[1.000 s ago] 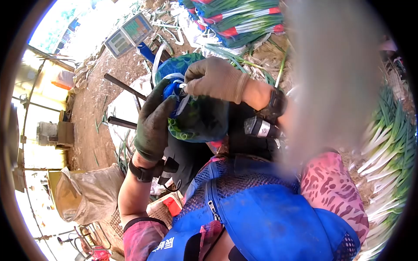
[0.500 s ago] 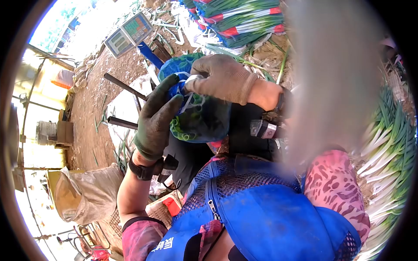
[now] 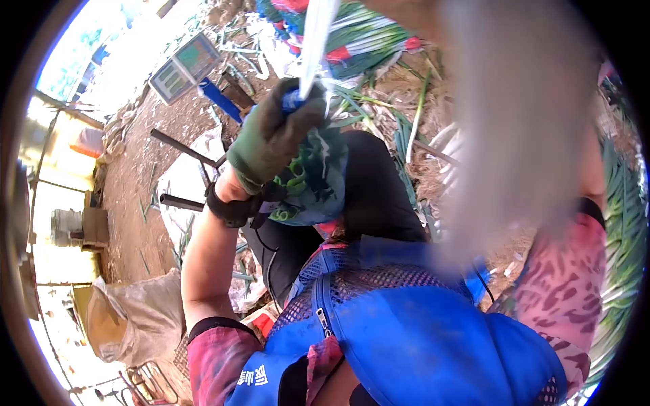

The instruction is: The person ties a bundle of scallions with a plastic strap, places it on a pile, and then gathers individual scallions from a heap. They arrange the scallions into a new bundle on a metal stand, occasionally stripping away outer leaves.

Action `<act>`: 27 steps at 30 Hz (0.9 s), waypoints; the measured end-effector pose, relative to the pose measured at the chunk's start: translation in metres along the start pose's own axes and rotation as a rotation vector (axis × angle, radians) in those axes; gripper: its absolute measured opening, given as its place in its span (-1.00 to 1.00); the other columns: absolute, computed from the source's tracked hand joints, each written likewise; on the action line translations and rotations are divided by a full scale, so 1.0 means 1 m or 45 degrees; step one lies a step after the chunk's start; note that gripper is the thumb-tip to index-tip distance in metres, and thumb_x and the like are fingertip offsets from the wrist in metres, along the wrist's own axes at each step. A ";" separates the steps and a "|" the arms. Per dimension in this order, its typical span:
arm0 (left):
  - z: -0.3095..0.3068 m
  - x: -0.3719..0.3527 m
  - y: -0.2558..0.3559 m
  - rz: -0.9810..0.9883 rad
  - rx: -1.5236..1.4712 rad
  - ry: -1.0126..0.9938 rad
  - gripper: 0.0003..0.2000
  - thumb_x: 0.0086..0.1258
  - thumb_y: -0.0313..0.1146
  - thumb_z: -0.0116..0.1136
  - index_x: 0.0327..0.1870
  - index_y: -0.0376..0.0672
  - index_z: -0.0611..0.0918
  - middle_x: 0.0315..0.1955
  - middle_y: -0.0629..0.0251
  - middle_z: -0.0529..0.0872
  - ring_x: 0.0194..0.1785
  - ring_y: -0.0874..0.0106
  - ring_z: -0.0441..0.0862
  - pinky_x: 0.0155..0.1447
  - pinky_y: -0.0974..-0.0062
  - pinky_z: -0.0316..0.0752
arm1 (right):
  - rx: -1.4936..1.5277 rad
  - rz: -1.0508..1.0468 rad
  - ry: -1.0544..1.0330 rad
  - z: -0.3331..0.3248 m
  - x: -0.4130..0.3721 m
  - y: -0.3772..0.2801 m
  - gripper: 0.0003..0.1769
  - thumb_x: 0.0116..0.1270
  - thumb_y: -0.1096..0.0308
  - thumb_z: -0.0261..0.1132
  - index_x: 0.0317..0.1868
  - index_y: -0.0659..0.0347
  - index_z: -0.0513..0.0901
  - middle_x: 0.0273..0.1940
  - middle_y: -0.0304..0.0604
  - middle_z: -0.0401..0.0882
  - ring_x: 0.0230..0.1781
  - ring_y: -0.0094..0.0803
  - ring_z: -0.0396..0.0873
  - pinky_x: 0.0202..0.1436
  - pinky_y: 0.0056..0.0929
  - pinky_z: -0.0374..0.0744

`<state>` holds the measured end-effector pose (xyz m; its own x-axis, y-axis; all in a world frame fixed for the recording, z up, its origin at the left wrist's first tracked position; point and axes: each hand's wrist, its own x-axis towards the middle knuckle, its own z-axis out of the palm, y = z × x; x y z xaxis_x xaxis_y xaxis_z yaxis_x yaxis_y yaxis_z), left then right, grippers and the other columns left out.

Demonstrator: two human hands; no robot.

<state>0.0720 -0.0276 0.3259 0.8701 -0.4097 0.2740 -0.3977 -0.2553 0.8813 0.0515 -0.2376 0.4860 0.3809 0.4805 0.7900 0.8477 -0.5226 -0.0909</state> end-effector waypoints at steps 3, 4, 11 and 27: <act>-0.022 -0.023 -0.038 -0.033 -0.218 0.375 -0.76 0.52 -0.33 0.14 0.08 -0.25 0.53 -0.28 0.28 0.71 -0.27 0.54 0.63 -0.24 0.56 0.54 | 0.062 0.253 -0.247 0.023 -0.041 0.056 -0.56 0.27 0.14 0.47 0.01 0.21 0.57 -0.24 -0.17 0.59 -0.23 -0.44 0.61 -0.19 -0.45 0.59; -0.032 -0.041 -0.041 0.017 -0.388 0.536 -0.78 0.57 -0.31 0.06 0.08 -0.25 0.53 -0.29 0.32 0.70 -0.28 0.54 0.63 -0.25 0.53 0.54 | 0.079 0.479 -0.337 0.029 -0.056 0.062 -0.53 0.27 0.13 0.47 0.07 0.20 0.56 -0.19 -0.14 0.62 -0.17 -0.41 0.63 -0.15 -0.43 0.61; -0.142 -0.201 0.015 -0.253 0.345 0.827 -0.58 0.61 -0.19 -0.05 0.29 -0.32 0.50 -0.29 0.30 0.70 -0.21 0.44 0.63 -0.03 0.42 0.53 | 1.428 1.556 -0.892 0.148 -0.250 0.086 -0.50 0.47 -0.07 0.21 0.12 0.19 0.53 -0.03 -0.13 0.60 -0.09 -0.36 0.65 -0.09 -0.44 0.66; -0.162 -0.471 -0.030 -0.679 0.038 1.550 -0.77 0.61 -0.22 -0.11 -0.28 -0.08 0.49 -0.48 0.53 0.45 -0.41 0.62 0.39 -0.21 0.60 0.37 | 2.678 2.066 0.424 0.345 -0.320 -0.004 -0.22 0.40 -0.16 0.24 0.41 0.21 0.32 0.28 -0.03 0.47 0.36 -0.14 0.35 0.53 -0.10 0.20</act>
<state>-0.2784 0.3153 0.2327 0.6177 0.7822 0.0810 0.0790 -0.1641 0.9833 0.0531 -0.1465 0.0243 0.8041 0.4896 -0.3374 -0.5834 0.7589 -0.2892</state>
